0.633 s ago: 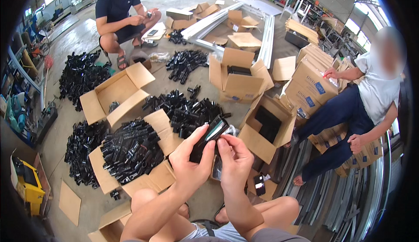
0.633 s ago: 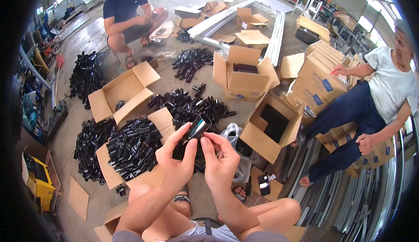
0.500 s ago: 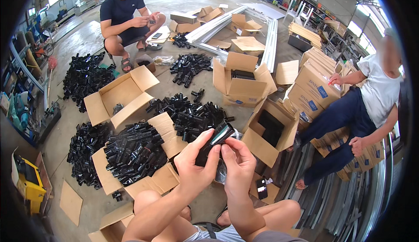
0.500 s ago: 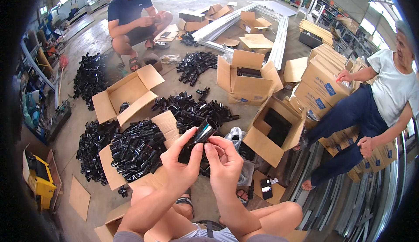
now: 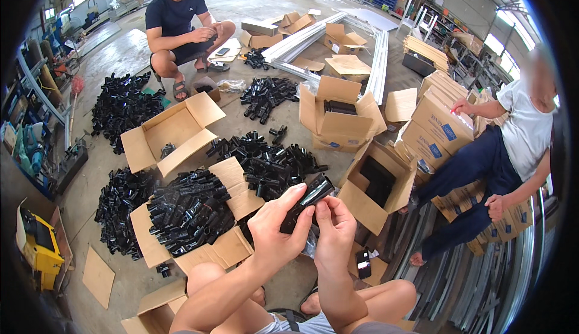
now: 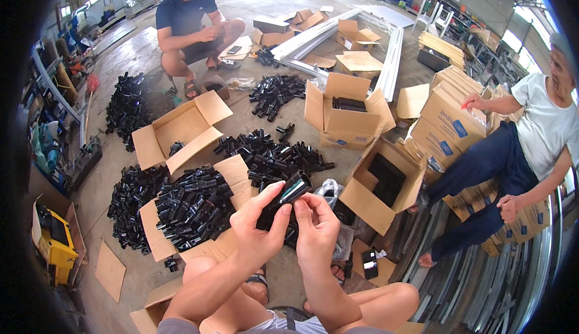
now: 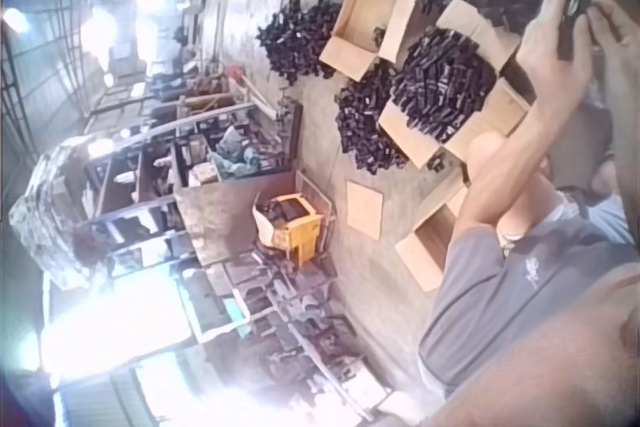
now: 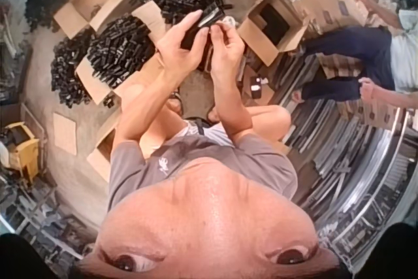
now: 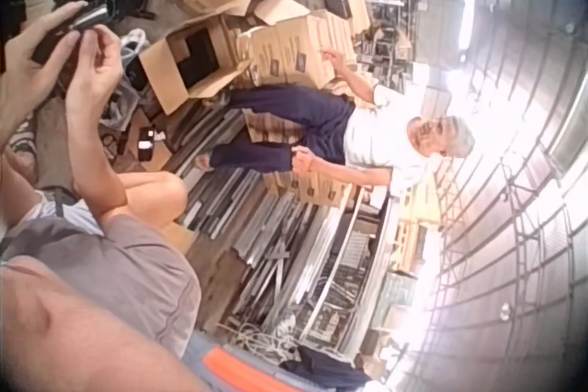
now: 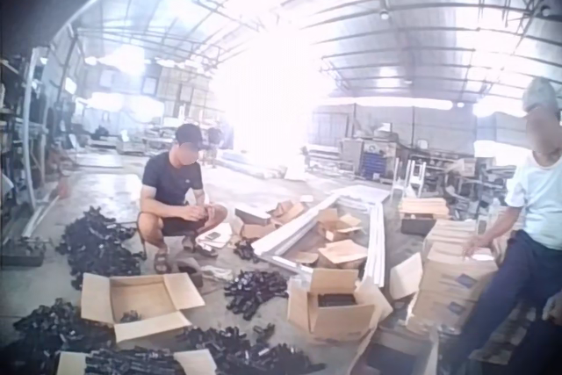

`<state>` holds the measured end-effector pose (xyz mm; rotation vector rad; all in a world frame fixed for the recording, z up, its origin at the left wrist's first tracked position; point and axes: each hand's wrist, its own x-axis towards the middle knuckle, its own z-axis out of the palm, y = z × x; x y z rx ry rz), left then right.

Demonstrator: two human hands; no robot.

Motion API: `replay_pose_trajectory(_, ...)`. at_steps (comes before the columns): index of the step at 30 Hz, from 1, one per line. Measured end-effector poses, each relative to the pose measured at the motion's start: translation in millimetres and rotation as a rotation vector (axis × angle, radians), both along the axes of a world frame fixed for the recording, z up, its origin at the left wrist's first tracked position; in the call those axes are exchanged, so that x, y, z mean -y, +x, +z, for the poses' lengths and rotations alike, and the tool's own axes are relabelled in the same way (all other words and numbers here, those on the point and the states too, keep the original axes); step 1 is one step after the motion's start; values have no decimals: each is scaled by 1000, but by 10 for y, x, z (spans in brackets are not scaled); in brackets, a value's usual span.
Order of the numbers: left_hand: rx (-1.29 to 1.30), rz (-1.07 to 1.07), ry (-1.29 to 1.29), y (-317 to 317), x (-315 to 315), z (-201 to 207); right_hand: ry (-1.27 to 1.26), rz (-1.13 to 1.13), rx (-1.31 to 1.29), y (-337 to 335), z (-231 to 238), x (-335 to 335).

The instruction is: The person picks up black plastic joint parts from the floor and a container, fits them together by hand, and places the assembled components into a cardboard box.

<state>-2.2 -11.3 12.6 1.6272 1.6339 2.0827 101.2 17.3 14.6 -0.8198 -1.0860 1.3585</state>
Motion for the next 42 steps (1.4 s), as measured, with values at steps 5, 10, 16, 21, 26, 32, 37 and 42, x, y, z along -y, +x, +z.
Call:
replay_pose_trajectory(5,-51,-25,-3,-13,-1,17,66,-64,40,-4,-123,-15)
replay_pose_trajectory(10,-53,-27,5,-29,10,1,39,-4,-49,8,-49,52)
replay_pose_trajectory(16,-74,-2,7,-12,15,52,80,-29,-5,4,-109,24)
replay_pose_trajectory(21,-57,-11,20,26,-19,13,36,-102,-47,-58,-82,32)
replay_pose_trajectory(26,-90,-7,13,25,-8,37,-94,-49,-212,-69,-195,10)
replay_pose_trajectory(32,-52,-3,35,56,-14,44,94,-182,-52,-142,-204,61)
replay_pose_trajectory(37,-9,-37,3,54,16,37,75,-115,-85,-112,-241,101)
replay_pose_trajectory(42,-25,-49,1,82,24,56,94,-154,-130,-105,-338,58)
